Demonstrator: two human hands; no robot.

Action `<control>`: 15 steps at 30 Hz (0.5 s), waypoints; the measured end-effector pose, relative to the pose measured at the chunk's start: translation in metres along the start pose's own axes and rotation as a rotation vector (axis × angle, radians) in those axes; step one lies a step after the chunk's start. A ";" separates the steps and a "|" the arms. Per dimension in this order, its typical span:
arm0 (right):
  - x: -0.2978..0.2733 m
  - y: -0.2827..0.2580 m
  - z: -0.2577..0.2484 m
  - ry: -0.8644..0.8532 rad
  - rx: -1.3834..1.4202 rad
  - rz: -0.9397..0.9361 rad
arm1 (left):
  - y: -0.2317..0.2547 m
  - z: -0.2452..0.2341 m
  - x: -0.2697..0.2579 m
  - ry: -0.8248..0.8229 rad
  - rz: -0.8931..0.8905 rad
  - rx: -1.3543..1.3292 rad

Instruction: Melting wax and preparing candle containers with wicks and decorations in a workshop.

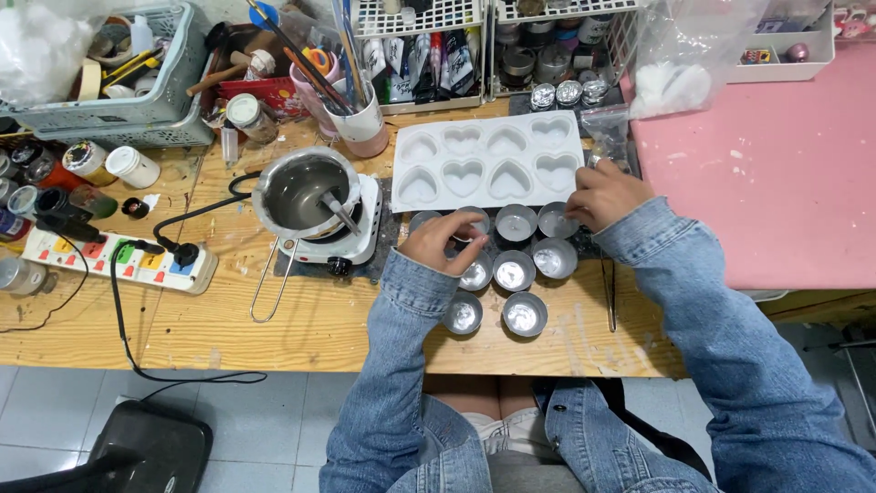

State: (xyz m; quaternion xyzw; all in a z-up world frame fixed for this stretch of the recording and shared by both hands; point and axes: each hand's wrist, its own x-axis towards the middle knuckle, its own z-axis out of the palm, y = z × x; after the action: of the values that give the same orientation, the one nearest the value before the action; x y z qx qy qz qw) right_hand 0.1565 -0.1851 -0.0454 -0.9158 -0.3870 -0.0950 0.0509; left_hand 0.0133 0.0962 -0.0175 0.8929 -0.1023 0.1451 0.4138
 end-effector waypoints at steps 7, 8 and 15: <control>0.008 -0.005 0.017 -0.159 -0.053 -0.036 | 0.001 -0.004 -0.008 -0.014 -0.041 0.011; 0.008 -0.005 0.019 -0.144 -0.045 -0.034 | 0.001 -0.004 -0.008 -0.013 -0.043 0.029; 0.008 -0.009 0.023 -0.144 -0.126 -0.062 | 0.002 -0.003 -0.007 -0.081 -0.084 0.047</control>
State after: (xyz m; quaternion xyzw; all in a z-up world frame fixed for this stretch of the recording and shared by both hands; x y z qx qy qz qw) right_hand 0.1588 -0.1697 -0.0660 -0.9091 -0.4111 -0.0548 -0.0378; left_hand 0.0055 0.0979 -0.0164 0.9110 -0.0782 0.0937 0.3939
